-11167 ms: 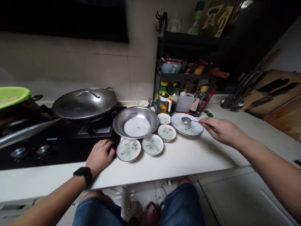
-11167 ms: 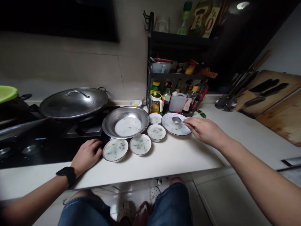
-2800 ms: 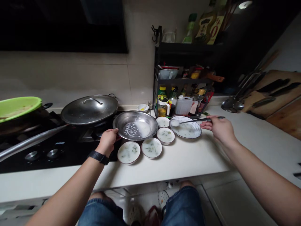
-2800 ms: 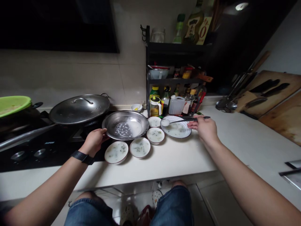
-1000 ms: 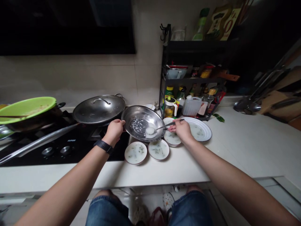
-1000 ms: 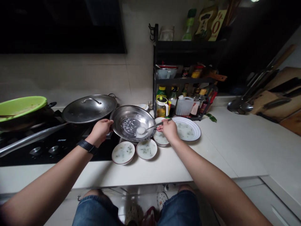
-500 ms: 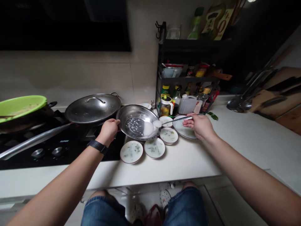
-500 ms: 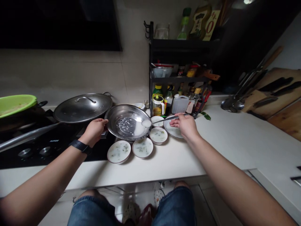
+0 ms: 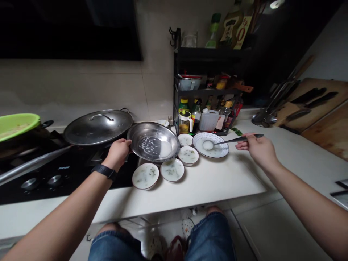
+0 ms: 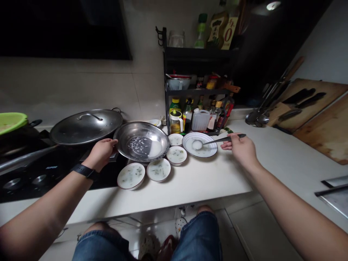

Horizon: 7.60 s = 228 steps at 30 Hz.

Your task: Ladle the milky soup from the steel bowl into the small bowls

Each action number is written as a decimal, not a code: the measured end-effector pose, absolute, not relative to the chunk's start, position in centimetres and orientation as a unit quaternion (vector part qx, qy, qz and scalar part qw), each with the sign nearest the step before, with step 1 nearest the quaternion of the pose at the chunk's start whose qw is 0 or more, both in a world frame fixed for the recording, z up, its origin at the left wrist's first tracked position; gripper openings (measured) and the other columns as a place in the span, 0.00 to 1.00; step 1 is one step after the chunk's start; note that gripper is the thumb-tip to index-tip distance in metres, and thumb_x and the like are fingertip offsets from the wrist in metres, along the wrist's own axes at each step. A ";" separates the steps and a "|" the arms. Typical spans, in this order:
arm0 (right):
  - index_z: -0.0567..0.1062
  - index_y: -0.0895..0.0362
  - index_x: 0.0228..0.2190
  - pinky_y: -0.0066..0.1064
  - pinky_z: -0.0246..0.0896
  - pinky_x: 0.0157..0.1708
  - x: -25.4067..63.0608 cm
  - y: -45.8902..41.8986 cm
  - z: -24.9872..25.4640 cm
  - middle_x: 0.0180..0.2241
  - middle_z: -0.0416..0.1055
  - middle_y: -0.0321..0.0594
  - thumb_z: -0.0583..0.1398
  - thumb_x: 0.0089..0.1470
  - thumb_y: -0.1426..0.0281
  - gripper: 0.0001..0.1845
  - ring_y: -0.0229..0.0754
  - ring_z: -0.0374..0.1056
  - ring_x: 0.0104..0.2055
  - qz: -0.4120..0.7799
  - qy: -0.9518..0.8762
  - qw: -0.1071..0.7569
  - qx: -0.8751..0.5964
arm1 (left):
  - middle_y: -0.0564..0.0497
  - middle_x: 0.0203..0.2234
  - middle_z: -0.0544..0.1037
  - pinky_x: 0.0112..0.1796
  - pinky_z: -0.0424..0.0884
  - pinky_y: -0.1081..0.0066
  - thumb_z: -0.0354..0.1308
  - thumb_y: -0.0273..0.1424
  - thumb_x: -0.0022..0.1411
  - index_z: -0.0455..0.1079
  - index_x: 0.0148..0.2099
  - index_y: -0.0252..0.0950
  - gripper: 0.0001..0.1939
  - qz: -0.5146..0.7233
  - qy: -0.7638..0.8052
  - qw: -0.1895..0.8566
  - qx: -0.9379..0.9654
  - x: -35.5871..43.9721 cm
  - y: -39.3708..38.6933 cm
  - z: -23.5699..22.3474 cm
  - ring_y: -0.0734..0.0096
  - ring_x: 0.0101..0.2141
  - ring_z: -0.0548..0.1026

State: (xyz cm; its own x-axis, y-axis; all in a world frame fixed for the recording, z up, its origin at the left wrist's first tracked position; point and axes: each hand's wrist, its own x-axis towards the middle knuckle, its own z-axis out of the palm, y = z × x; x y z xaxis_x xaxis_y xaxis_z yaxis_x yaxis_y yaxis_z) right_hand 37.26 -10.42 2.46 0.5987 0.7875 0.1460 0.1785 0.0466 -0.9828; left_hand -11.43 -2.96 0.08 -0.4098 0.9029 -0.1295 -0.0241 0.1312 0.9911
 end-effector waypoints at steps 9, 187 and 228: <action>0.82 0.50 0.42 0.43 0.79 0.47 37.6 -13.2 0.4 0.44 0.84 0.47 0.59 0.66 0.61 0.12 0.51 0.82 0.45 -0.066 -0.825 0.339 -0.448 | 0.54 0.17 0.69 0.25 0.69 0.72 0.62 0.25 0.55 0.65 0.24 0.37 0.10 0.559 0.623 0.410 0.362 -11.4 -3.1 0.2 0.72 0.20 0.68; 0.79 0.55 0.40 0.38 0.80 0.38 39.6 -12.1 1.6 0.28 0.81 0.44 0.60 0.67 0.60 0.12 0.46 0.81 0.31 0.090 -0.618 0.512 -0.590 | 0.53 0.18 0.71 0.26 0.70 0.70 0.67 0.37 0.51 0.66 0.26 0.39 0.13 0.535 0.653 0.358 0.400 -13.5 -2.9 -2.1 0.68 0.21 0.72; 0.73 0.57 0.28 0.27 0.73 0.22 19.9 -3.6 -1.1 0.17 0.75 0.43 0.55 0.68 0.77 0.15 0.41 0.75 0.20 0.524 -0.391 0.523 -0.547 | 0.55 0.17 0.69 0.27 0.68 0.70 0.63 0.32 0.51 0.64 0.24 0.39 0.10 0.570 0.627 0.371 0.379 -13.2 -4.7 0.7 0.70 0.21 0.68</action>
